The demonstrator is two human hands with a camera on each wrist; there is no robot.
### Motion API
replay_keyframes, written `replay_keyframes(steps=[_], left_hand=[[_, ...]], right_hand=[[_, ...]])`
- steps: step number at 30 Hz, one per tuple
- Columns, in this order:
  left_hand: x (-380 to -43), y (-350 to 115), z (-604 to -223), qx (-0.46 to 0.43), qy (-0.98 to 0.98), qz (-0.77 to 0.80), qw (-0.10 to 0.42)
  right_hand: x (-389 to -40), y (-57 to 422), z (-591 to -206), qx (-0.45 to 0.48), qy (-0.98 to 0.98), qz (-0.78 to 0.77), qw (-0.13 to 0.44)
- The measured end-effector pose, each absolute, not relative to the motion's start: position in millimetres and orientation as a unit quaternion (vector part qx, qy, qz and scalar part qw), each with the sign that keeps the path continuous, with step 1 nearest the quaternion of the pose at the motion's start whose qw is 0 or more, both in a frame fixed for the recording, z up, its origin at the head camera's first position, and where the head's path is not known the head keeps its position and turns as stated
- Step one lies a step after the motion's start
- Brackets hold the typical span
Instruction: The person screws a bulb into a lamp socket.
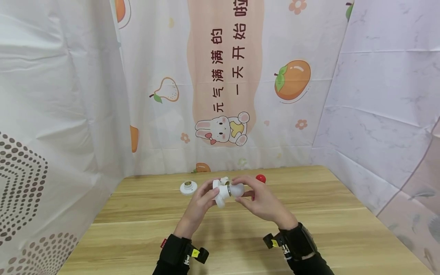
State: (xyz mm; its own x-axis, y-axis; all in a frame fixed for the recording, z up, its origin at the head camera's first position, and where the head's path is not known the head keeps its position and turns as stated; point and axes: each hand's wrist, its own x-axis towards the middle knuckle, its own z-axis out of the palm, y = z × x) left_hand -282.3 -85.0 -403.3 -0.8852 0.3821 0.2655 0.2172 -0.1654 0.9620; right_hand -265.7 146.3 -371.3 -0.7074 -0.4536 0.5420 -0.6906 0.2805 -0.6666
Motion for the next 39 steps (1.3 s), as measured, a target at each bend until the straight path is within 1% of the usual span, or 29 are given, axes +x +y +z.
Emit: replay_keyframes(steps=[8, 24, 39], left_hand=[[-282.8, -85.8, -403.3, 0.233, 0.640, 0.730, 0.059], [-283.2, -85.7, -404.6, 0.231, 0.637, 0.733, 0.060], [-282.9, -85.5, -404.7, 0.241, 0.634, 0.732, 0.066]], right_hand=[[-267.0, 146.5, -371.3, 0.364, -0.788, 0.485, 0.111], [-268.4, 147.7, -371.8, 0.354, -0.794, 0.481, 0.118], [-267.2, 148.4, -369.6, 0.335, -0.793, 0.498, 0.100]])
